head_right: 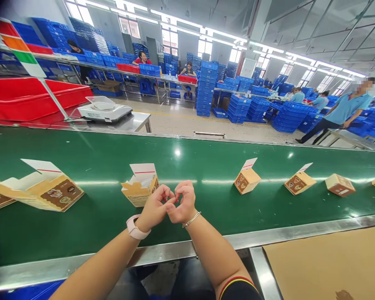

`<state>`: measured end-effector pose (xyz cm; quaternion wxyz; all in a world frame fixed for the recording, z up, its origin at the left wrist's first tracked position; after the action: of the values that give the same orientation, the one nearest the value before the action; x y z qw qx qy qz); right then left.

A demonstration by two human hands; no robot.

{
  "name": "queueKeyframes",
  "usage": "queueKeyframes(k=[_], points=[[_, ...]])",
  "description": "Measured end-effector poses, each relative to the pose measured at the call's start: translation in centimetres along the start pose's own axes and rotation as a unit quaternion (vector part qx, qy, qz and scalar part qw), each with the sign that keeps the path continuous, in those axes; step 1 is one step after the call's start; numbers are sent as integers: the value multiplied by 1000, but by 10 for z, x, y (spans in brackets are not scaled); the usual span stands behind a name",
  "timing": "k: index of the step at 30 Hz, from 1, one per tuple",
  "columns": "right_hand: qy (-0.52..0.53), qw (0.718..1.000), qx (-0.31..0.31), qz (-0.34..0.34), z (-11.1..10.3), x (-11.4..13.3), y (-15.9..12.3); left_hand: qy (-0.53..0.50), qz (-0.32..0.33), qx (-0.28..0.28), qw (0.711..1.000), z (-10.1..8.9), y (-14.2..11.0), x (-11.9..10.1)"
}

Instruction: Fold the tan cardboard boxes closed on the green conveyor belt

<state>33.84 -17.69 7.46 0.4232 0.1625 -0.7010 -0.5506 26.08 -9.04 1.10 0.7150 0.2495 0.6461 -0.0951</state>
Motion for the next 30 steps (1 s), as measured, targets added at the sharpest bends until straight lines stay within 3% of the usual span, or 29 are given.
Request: queueKeyframes(k=[3,5,8,10,12,15,21,23,25,28,30], points=[[4,1000,15,-16,2,7,-2,-39,14,-27,999,-11,1,-6],[-17,999,17,-34,0,9,-3,-82,40,-5,996,-10,0,-16],[-78,997,2,-21,-8,-2,-1,-139,139,63,978,-5,-9,-46],[-113,994,-5,11,-12,-15,1,-164,220,66,959,-13,-17,-67],[-136,990,8,36,-10,-25,1,-178,278,31,943,-29,-20,-78],[-167,983,66,47,4,-35,-6,-170,308,-40,935,-57,-13,-77],[-195,962,170,83,24,-67,-25,-119,262,-160,944,-91,11,-53],[-161,965,182,96,25,-80,-26,-58,222,-180,957,-90,19,-44],[-125,970,180,104,22,-91,-24,6,193,-165,967,-80,27,-39],[-114,970,176,125,13,-111,-18,74,185,-120,973,-56,39,-37],[-116,964,197,132,10,-125,-14,146,201,-40,968,-28,48,-36]])
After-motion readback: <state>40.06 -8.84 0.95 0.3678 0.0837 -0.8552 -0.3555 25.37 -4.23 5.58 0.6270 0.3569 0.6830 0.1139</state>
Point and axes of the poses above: each hand's wrist, its own y-axis towards the middle knuckle, its own z-axis out of the palm, x = y × z, the point moved 10 cm from there along y, towards the middle knuckle, and after that the axes turned 7 degrees about -y, right-handed, at the moved point
